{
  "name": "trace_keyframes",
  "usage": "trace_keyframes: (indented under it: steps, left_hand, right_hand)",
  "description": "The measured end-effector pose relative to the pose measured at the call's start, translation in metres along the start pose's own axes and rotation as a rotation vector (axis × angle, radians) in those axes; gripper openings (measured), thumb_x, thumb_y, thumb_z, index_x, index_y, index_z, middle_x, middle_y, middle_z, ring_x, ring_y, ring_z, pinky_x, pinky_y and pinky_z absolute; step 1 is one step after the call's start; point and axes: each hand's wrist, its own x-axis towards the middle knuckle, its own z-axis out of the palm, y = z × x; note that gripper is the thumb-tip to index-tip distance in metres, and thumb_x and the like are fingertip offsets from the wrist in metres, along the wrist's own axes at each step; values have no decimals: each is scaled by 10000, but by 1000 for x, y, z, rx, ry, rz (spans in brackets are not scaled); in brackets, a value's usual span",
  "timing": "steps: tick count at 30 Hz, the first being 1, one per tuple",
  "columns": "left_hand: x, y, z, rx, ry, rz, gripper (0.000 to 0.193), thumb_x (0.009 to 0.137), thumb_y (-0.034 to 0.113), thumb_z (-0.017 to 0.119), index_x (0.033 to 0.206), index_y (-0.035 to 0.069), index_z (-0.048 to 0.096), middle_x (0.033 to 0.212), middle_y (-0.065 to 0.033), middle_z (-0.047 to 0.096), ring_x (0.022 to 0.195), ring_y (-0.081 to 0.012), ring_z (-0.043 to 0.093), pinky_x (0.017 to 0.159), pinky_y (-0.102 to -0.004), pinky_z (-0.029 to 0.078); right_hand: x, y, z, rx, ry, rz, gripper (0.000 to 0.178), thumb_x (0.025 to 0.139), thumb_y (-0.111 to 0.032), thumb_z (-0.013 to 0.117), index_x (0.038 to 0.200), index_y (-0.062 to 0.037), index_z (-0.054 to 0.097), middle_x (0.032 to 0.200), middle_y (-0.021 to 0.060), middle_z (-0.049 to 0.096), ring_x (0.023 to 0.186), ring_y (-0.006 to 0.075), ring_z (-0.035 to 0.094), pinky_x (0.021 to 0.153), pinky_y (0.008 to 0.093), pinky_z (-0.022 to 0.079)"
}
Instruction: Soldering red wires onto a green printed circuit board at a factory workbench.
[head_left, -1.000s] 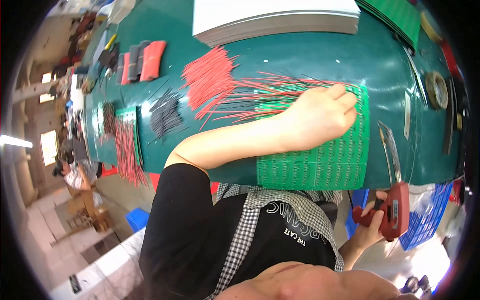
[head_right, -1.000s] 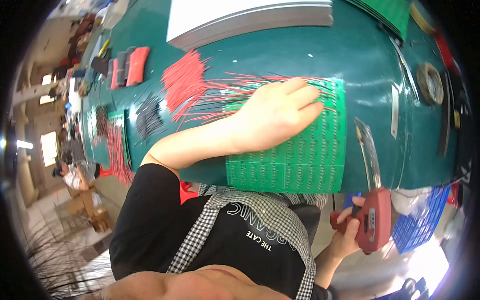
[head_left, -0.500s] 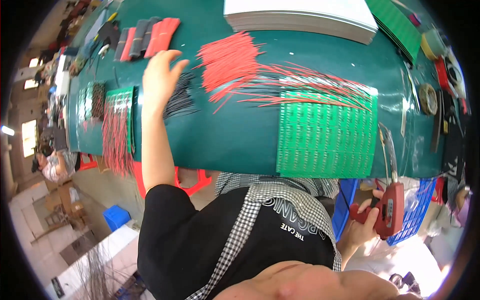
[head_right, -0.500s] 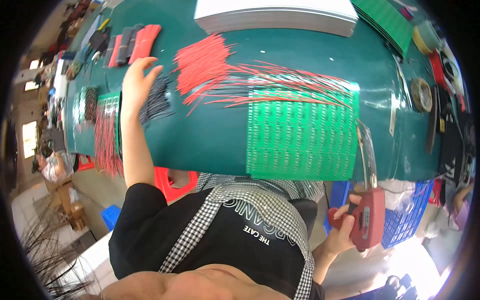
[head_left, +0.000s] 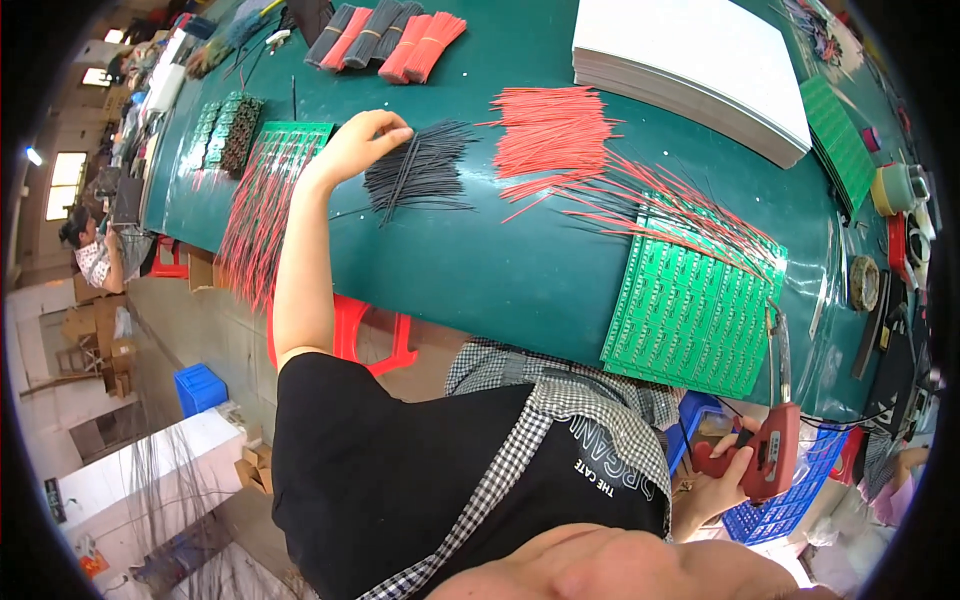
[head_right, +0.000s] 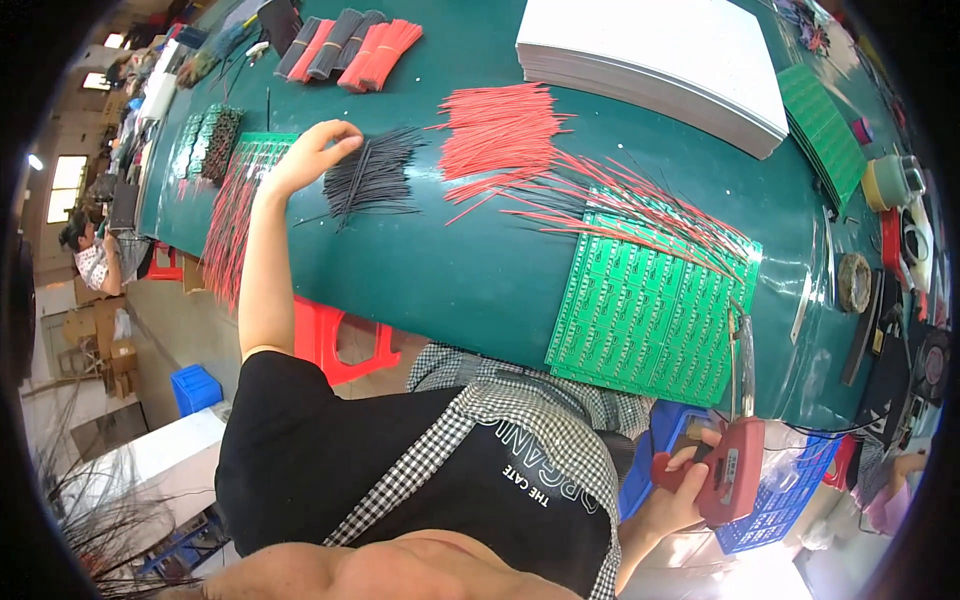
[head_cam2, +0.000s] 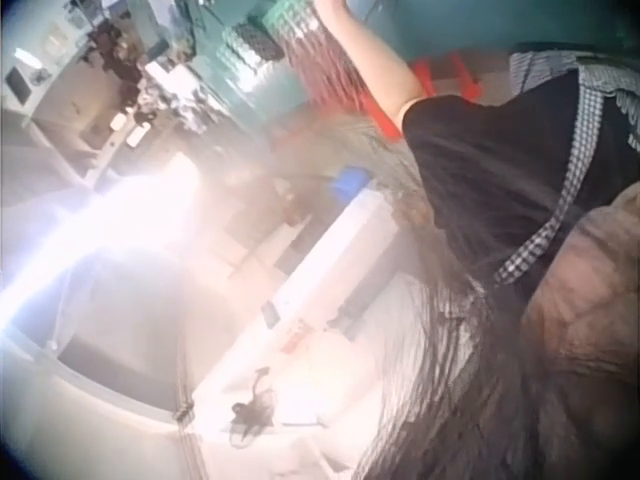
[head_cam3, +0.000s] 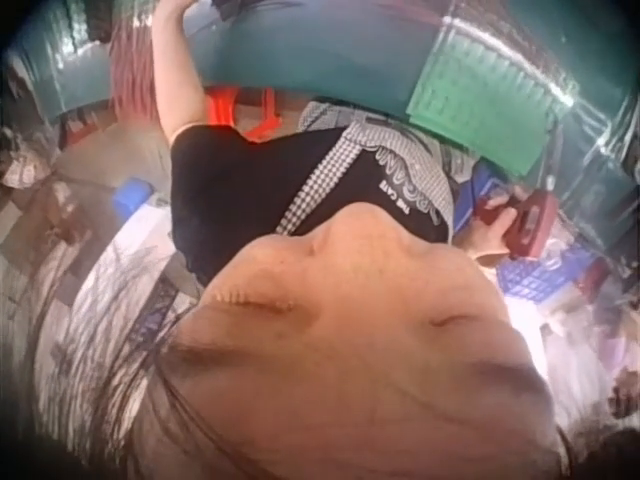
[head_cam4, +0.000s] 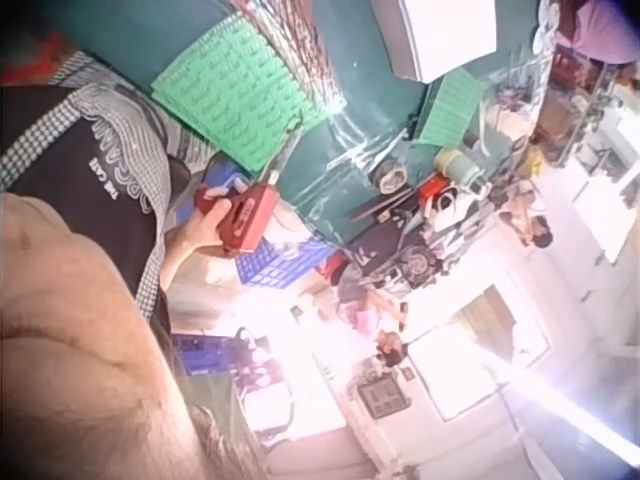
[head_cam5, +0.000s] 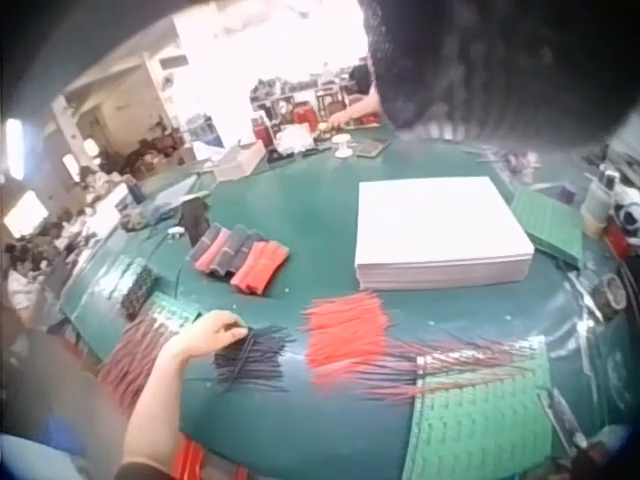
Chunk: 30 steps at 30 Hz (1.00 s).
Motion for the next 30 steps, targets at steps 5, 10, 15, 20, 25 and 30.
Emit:
trace_keyframes:
  steps: [5, 10, 15, 20, 25, 30]
  left_hand:
    - [-34, 18, 10, 197, 86, 94, 413, 764, 350, 730, 986, 12, 647, 928, -127, 617, 914, -289, 589, 796, -366, 477]
    - [-35, 22, 6, 321, 148, 107, 271, 764, 225, 698, 936, 18, 665, 927, -121, 620, 905, -325, 588, 793, -390, 479]
    - [-11, 31, 19, 363, 186, 240, 168, 785, 146, 650, 880, 8, 658, 847, -154, 583, 867, -339, 579, 768, -416, 468]
    - [-20, 21, 22, 384, 206, 188, 133, 772, 121, 657, 773, -10, 631, 799, -177, 603, 792, -368, 581, 704, -447, 455]
    - [-23, 42, 21, 465, 277, 138, 123, 782, 86, 639, 866, -4, 643, 825, -196, 633, 800, -380, 606, 703, -451, 467]
    - [-38, 42, 19, 594, 311, 28, 99, 817, 84, 567, 841, 22, 640, 833, -192, 638, 799, -379, 614, 700, -469, 474]
  right_hand:
    - [1, 1, 3, 12, -3, -22, 403, 896, -121, 548, 1232, 67, 427, 1125, 169, 554, 629, 130, 515, 552, 229, 424]
    - [2, 3, 4, 61, -54, -31, 413, 894, -130, 572, 1229, 69, 436, 1110, 170, 566, 633, 128, 516, 570, 237, 430]
    - [-1, 4, -4, 48, -6, -110, 376, 904, -94, 558, 1232, 54, 450, 1092, 172, 584, 616, 120, 512, 543, 235, 421]
    - [7, 2, 7, 125, -96, 41, 335, 896, -28, 539, 1219, 33, 475, 1092, 176, 598, 610, 124, 535, 551, 235, 445]
    - [6, -12, -3, 218, -2, 102, 364, 816, 60, 618, 1173, 22, 556, 1021, 120, 663, 638, 85, 580, 516, 213, 465]
    - [5, -2, 9, 252, -23, 114, 350, 810, 47, 629, 1154, 21, 569, 978, 105, 665, 625, 77, 575, 486, 203, 450]
